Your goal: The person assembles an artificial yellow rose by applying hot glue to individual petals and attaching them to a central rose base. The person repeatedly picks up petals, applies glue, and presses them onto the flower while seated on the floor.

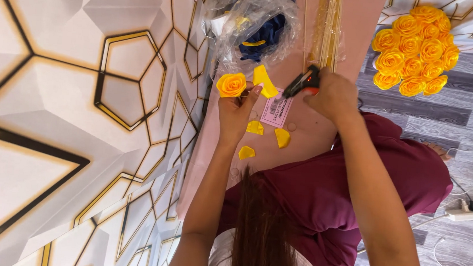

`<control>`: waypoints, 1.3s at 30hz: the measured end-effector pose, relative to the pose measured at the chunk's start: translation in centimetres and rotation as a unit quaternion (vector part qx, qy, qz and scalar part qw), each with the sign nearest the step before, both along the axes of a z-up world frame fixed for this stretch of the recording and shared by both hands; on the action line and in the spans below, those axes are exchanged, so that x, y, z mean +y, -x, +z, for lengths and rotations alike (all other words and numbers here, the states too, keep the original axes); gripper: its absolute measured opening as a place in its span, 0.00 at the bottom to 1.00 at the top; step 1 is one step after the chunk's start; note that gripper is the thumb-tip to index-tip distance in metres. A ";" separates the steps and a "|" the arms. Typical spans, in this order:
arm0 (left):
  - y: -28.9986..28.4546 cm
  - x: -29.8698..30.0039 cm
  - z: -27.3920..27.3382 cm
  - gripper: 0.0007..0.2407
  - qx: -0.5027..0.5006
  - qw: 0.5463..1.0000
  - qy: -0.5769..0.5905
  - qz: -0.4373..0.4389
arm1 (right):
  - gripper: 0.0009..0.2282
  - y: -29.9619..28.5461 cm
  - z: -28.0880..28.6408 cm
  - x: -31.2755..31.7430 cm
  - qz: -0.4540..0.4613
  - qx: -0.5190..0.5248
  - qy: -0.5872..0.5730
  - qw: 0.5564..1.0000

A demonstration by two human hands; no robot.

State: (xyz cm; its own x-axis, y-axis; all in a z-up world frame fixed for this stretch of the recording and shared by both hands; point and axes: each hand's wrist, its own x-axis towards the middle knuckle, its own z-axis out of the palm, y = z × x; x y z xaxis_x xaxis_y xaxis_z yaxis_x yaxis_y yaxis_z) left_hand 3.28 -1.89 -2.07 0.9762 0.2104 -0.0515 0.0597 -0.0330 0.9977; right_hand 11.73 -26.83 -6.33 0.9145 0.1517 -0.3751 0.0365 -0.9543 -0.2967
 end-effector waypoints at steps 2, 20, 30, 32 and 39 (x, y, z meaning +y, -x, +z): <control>0.3 0.0 -0.1 0.09 -0.001 1.000 0.004 0.006 | 0.26 0.8 3.5 -0.9 -0.033 -0.039 -0.059 0.997; 0.1 -0.9 1.2 0.09 -0.007 0.999 -0.006 0.035 | 0.19 4.4 7.4 -0.2 0.016 -0.365 -0.205 0.908; -0.2 -1.1 1.2 0.09 0.005 0.999 -0.022 0.033 | 0.19 4.5 6.8 -0.3 0.031 -0.367 -0.182 0.912; -0.1 -1.2 1.5 0.08 0.000 0.999 -0.023 0.033 | 0.19 4.5 7.1 -0.2 0.032 -0.369 -0.182 0.911; 0.0 -1.2 2.0 0.08 -0.001 1.000 -0.010 0.030 | 0.18 4.5 7.1 -0.5 0.026 -0.372 -0.185 0.909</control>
State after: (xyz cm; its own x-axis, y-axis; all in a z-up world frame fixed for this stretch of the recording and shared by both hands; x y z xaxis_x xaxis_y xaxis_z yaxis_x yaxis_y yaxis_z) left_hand 3.32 -3.06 -0.11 0.9622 0.2688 -0.0444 0.0597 -0.0490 0.9970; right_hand 7.27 -27.31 0.72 0.8828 0.1914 0.4290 0.3997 -0.7859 -0.4718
